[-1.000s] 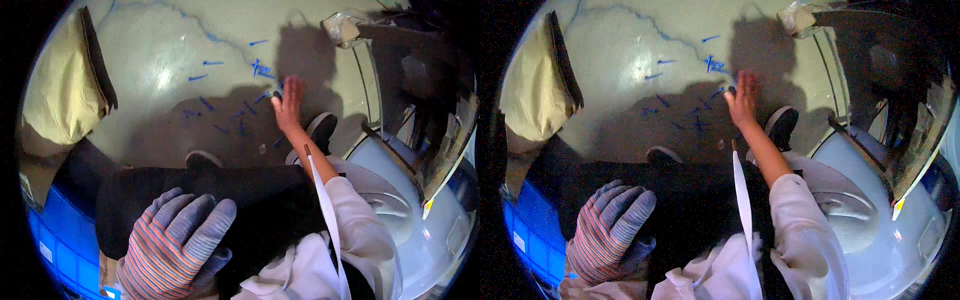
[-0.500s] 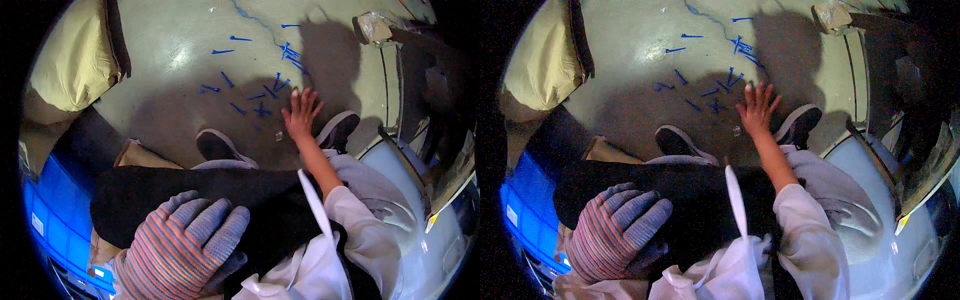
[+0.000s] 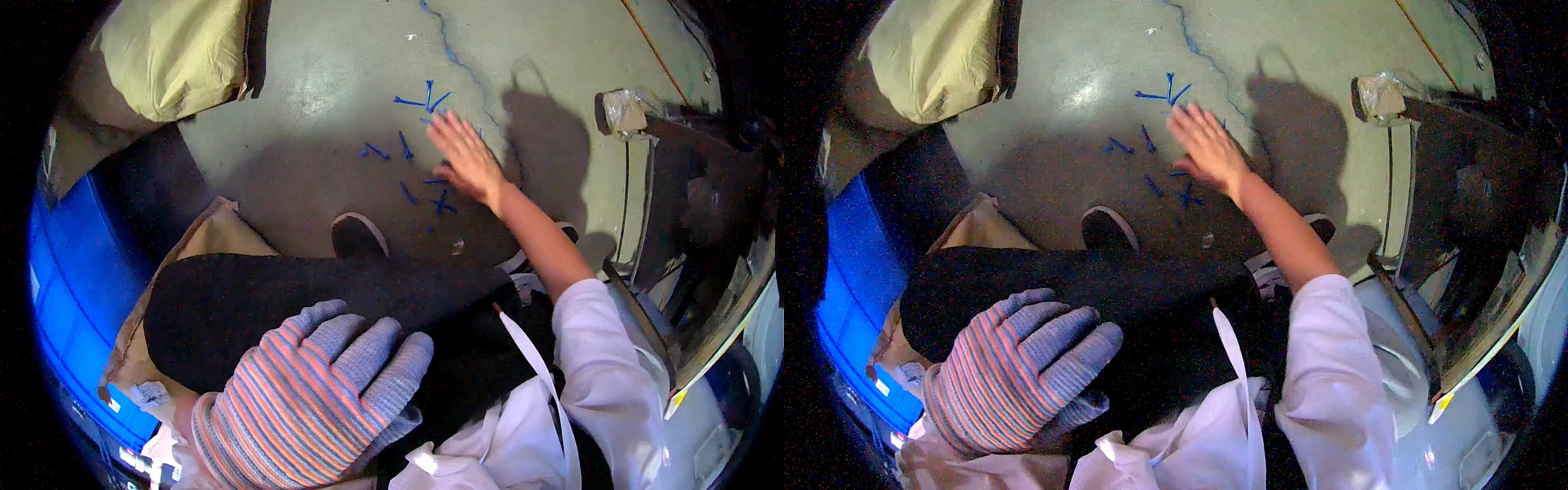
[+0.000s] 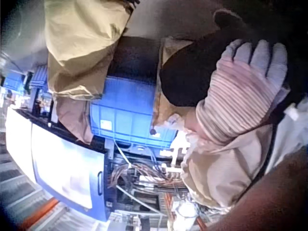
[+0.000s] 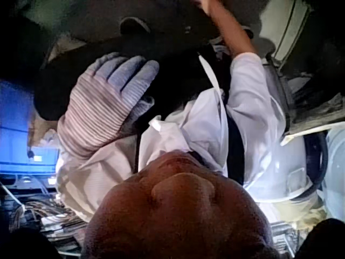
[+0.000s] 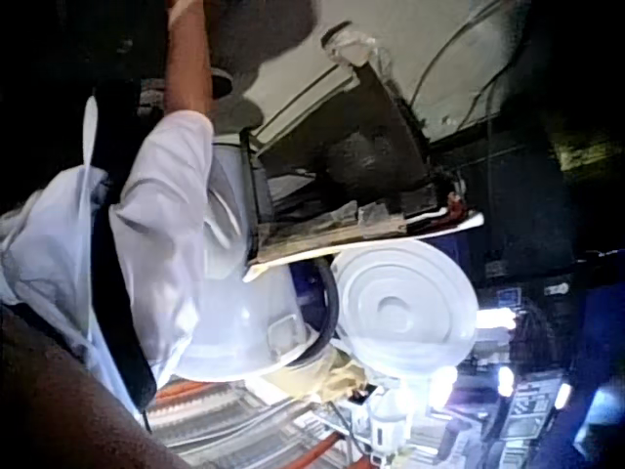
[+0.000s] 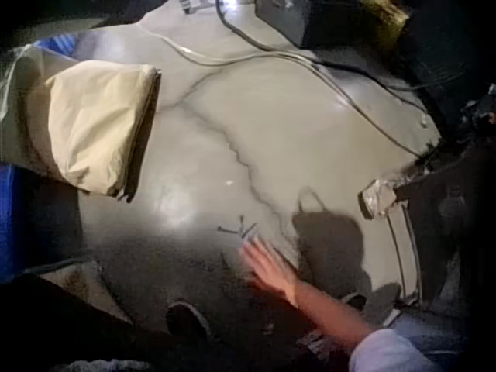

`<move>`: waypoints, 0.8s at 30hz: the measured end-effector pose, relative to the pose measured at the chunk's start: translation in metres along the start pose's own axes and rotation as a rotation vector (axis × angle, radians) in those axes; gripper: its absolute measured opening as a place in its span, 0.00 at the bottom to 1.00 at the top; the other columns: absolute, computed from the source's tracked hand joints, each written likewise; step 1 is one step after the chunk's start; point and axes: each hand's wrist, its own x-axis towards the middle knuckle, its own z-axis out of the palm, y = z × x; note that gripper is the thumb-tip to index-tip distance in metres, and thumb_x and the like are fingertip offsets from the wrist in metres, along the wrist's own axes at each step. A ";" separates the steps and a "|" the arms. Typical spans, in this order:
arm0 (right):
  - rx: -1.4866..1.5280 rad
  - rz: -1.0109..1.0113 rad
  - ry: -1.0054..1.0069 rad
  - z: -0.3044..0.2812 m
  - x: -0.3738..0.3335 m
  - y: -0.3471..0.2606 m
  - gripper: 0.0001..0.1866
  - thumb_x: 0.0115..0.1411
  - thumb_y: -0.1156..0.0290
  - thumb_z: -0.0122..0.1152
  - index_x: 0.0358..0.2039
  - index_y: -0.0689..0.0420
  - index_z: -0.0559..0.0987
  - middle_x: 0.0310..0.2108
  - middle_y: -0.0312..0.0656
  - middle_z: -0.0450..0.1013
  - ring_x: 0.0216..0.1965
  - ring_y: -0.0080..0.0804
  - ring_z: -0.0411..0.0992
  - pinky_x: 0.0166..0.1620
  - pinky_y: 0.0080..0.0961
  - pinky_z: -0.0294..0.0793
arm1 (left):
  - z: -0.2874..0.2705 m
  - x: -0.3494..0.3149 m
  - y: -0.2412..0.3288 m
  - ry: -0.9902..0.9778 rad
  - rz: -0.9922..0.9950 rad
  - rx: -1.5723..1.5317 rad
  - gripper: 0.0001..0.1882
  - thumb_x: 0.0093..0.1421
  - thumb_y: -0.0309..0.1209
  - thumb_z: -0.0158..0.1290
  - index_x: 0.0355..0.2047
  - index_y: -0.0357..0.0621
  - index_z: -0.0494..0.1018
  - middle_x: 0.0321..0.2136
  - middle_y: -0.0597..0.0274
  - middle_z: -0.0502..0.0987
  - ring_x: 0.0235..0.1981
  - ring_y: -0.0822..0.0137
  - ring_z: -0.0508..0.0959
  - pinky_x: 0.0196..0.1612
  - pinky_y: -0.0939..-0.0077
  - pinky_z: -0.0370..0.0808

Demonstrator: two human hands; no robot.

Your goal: The person pours blue plastic fasteners from a gray bin into a yellow cloth bag, then picks up scattered fasteners from the floor and places them into the bag. The person also moves a brown paper bag and a blue bin to clear the workspace.

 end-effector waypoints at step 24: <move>-0.163 -0.472 -0.164 0.035 0.037 -0.041 0.38 0.48 0.46 0.55 0.60 0.33 0.56 0.64 0.27 0.44 0.65 0.37 0.40 0.55 0.68 0.39 | 0.005 -0.010 0.001 0.082 -0.087 -0.049 0.25 0.47 0.44 0.52 0.45 0.46 0.70 0.38 0.51 0.74 0.36 0.55 0.75 0.45 0.58 0.70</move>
